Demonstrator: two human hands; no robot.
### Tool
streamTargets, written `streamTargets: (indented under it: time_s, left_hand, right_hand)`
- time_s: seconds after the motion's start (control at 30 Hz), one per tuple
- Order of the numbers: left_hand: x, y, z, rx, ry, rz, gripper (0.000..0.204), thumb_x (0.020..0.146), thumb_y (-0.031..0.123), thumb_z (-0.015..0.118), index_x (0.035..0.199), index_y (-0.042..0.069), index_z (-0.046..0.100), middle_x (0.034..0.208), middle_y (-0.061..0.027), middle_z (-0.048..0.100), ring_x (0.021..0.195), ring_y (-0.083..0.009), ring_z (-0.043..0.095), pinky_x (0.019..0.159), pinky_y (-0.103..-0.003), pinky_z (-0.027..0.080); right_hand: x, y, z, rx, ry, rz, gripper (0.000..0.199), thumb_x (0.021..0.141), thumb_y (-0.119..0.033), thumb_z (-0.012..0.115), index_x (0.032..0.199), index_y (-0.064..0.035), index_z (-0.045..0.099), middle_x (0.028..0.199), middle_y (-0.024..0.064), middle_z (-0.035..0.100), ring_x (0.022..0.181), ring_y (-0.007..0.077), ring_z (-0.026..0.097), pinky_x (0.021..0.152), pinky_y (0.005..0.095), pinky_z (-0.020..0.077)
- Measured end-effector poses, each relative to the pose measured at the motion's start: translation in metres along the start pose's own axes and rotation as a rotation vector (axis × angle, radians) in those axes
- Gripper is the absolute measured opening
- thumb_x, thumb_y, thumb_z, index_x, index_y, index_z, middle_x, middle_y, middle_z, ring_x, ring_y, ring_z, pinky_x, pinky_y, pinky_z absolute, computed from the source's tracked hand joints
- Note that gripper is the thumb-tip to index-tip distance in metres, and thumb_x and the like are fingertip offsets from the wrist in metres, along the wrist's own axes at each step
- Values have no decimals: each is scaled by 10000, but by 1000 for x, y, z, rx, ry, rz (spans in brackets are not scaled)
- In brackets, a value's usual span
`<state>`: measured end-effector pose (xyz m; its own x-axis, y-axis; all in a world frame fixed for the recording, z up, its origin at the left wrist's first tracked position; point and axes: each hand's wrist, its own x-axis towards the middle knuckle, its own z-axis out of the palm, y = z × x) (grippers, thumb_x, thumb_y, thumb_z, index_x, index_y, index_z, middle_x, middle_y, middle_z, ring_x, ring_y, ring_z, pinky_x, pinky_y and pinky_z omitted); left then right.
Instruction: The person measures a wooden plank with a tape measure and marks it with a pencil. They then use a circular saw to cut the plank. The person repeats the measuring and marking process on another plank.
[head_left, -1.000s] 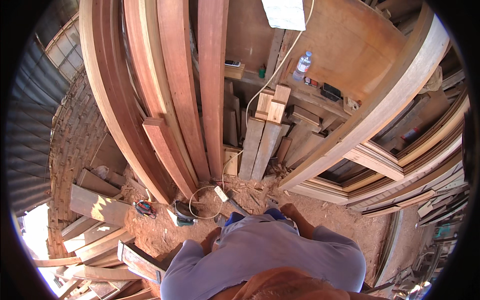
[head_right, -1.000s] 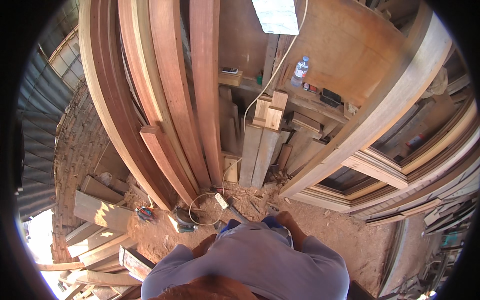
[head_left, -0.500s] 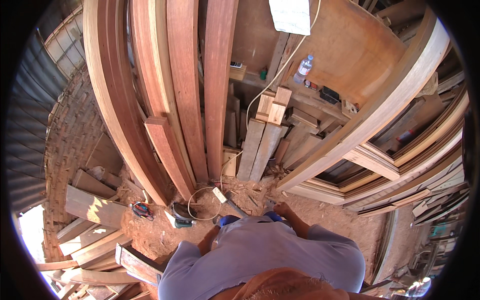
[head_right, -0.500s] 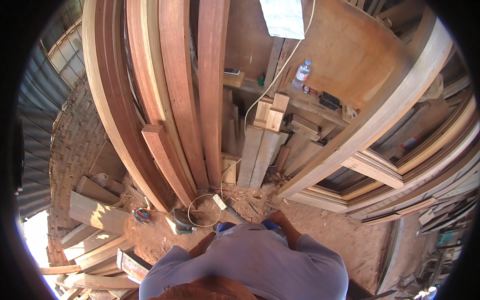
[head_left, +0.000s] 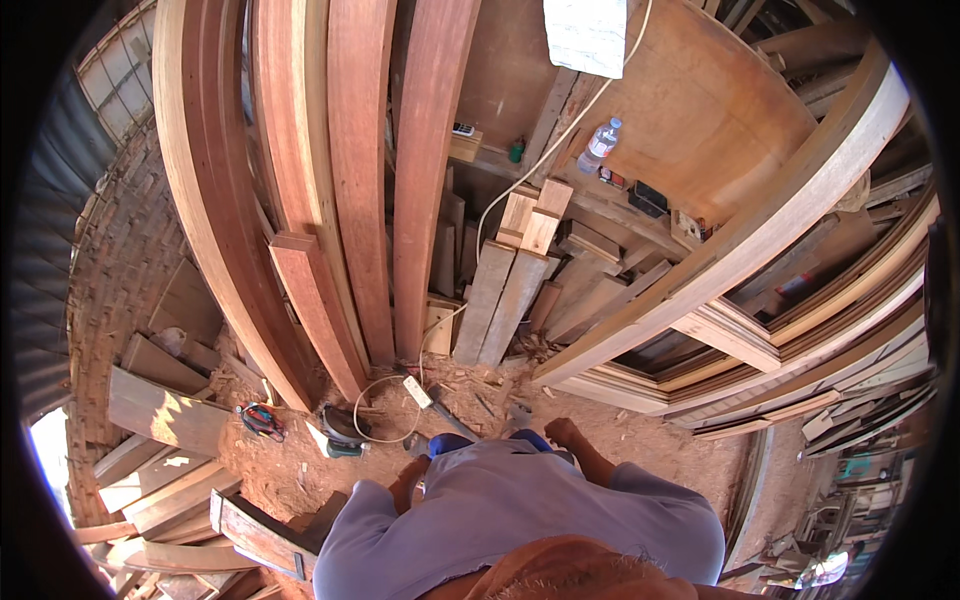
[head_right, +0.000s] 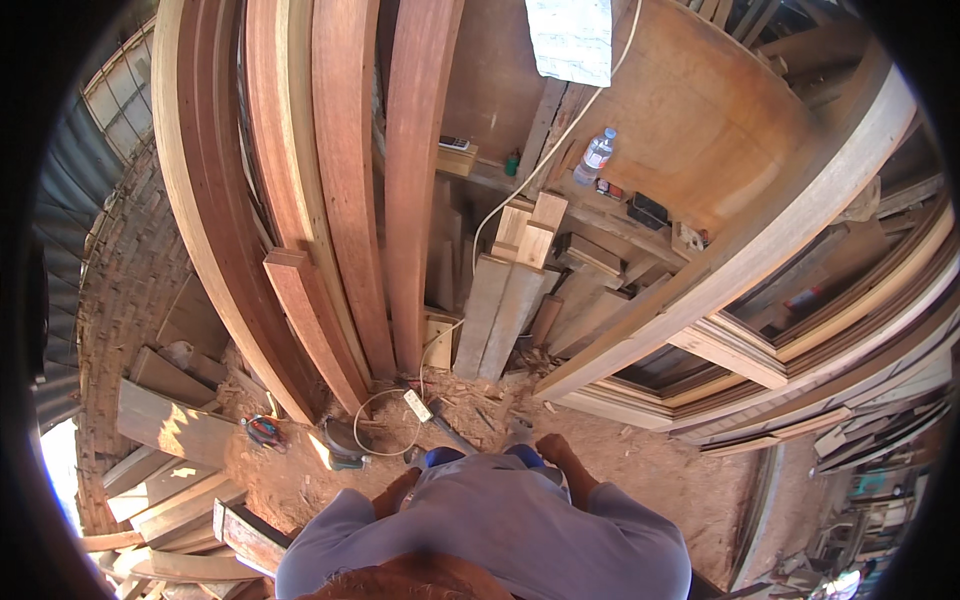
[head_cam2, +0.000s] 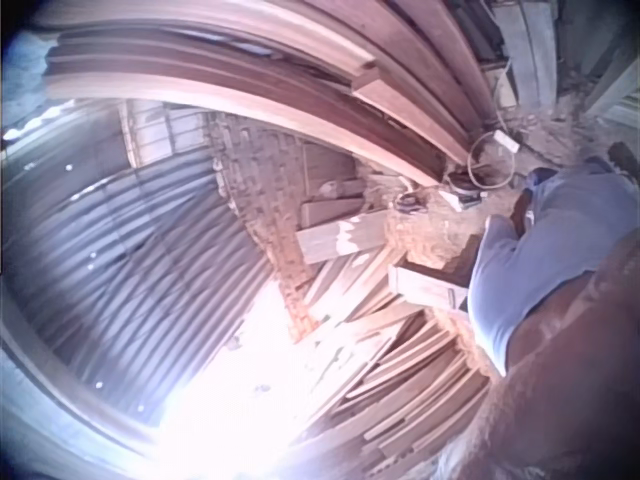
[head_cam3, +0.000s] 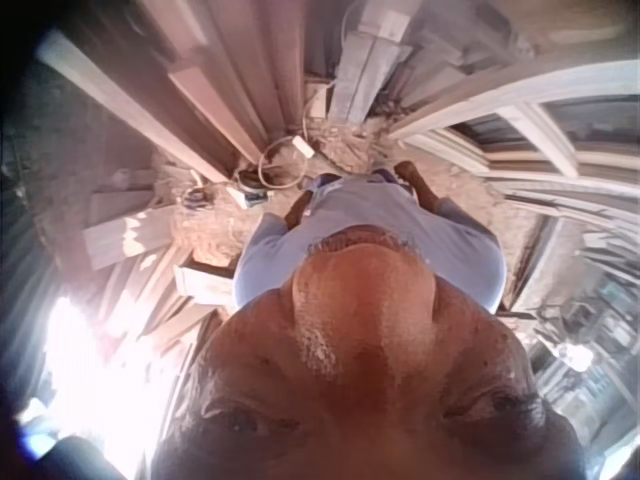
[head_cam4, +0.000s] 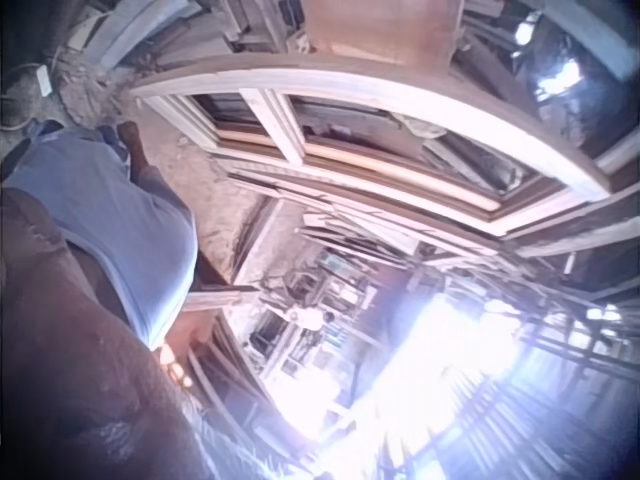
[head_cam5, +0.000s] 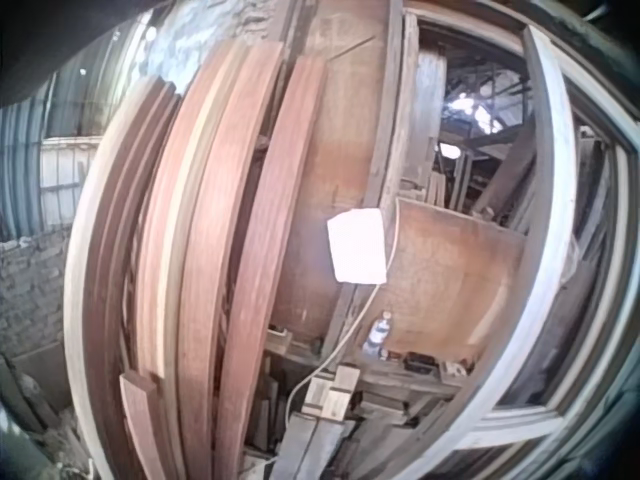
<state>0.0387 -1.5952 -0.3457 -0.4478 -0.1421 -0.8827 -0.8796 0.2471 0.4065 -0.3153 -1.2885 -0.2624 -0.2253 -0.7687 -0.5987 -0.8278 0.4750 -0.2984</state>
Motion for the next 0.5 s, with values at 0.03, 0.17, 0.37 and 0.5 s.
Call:
streamTargets:
  time_s: [0.03,0.17,0.37,0.5]
  left_hand:
    - [2,4,2,-3,1,8,593,824,454,674,1171,-28,676,1190,-266,682,1093,-399,674,900,-469,537]
    - [-9,25,-9,-41,-45,14,673,784,502,710,1191,-33,669,1221,-280,665,1140,-406,653,933,-471,523]
    - [72,6,26,210,37,195,590,806,511,721,1175,51,702,1237,-245,657,1114,-409,656,954,-475,522]
    - [71,15,17,105,0,92,630,808,521,720,1231,57,671,1264,-247,639,1140,-413,642,971,-476,514]
  right_hand:
    - [-2,2,0,-64,-14,-15,181,861,-149,610,854,-32,748,807,95,748,649,177,733,582,316,588]
    - [-2,-12,-13,-82,-39,-48,185,870,-143,608,882,-20,744,813,103,748,648,177,733,574,314,588]
    - [-4,21,4,397,117,208,137,754,-184,688,812,-81,757,845,123,744,857,283,732,727,401,589]
    - [-6,24,-1,507,219,222,142,766,-173,672,804,-56,745,815,141,731,799,293,728,714,412,591]
